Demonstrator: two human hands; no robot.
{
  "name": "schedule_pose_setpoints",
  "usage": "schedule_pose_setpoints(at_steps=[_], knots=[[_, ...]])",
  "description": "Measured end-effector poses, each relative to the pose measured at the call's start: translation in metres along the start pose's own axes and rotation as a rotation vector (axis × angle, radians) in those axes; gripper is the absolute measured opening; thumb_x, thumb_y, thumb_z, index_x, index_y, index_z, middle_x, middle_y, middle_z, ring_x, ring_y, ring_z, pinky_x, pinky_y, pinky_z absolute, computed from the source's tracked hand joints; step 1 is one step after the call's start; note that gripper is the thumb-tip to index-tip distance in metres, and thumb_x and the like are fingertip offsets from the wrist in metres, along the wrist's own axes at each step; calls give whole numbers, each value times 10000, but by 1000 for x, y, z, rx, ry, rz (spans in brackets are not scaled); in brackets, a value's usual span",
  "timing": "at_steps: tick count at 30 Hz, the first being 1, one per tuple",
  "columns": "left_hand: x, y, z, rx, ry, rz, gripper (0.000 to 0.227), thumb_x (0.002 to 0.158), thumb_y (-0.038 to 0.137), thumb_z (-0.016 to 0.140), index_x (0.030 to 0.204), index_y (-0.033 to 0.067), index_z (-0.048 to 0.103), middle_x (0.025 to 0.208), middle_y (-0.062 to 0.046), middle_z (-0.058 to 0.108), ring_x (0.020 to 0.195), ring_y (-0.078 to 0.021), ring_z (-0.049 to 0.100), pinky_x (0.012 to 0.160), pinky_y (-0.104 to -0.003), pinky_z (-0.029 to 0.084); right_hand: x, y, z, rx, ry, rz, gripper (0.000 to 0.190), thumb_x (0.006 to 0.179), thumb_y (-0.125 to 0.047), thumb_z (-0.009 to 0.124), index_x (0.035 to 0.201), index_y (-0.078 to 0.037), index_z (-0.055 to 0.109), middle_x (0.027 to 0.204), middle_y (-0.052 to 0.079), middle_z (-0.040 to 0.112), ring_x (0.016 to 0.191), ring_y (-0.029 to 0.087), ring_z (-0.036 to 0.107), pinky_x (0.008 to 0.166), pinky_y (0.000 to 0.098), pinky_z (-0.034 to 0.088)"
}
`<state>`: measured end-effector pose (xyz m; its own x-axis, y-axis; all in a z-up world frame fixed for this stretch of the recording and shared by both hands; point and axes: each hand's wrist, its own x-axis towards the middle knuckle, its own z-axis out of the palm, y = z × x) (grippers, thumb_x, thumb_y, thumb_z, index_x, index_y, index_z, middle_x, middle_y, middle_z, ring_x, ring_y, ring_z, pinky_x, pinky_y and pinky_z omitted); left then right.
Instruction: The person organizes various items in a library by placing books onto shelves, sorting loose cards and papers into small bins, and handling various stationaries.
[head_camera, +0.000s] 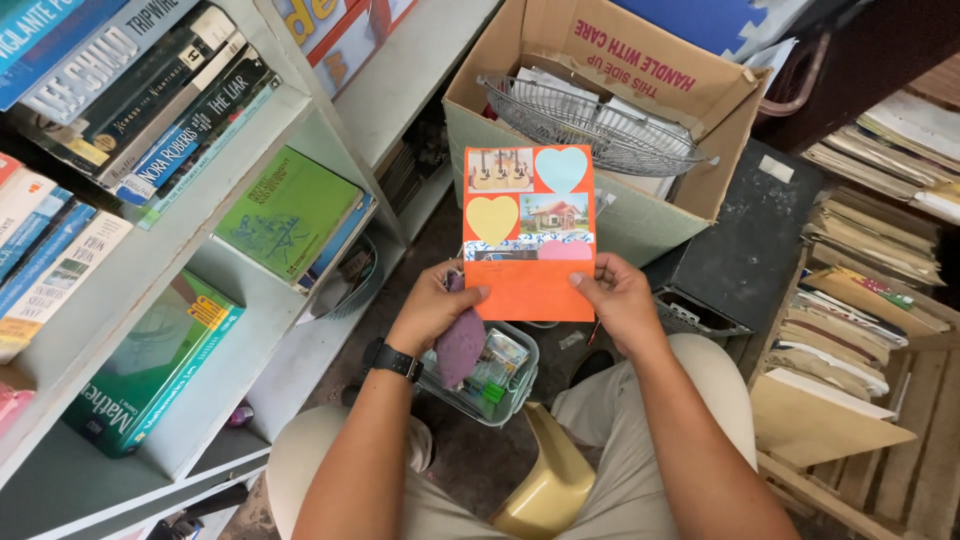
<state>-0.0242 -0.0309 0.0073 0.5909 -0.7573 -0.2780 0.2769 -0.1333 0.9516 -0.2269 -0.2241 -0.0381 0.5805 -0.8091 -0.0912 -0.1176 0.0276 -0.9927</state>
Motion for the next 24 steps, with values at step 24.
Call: schedule_pose_setpoints(at_steps=[24], knots=[[22, -28, 19, 372, -88, 61, 535, 903, 140, 885, 1405, 20, 748, 1189, -196, 799, 1133, -256, 716, 1075, -410, 535, -34, -61, -355, -416, 151, -130, 248, 1065, 100, 694, 1307, 130, 649, 1095, 247, 671, 957, 332, 689, 810, 497, 626]])
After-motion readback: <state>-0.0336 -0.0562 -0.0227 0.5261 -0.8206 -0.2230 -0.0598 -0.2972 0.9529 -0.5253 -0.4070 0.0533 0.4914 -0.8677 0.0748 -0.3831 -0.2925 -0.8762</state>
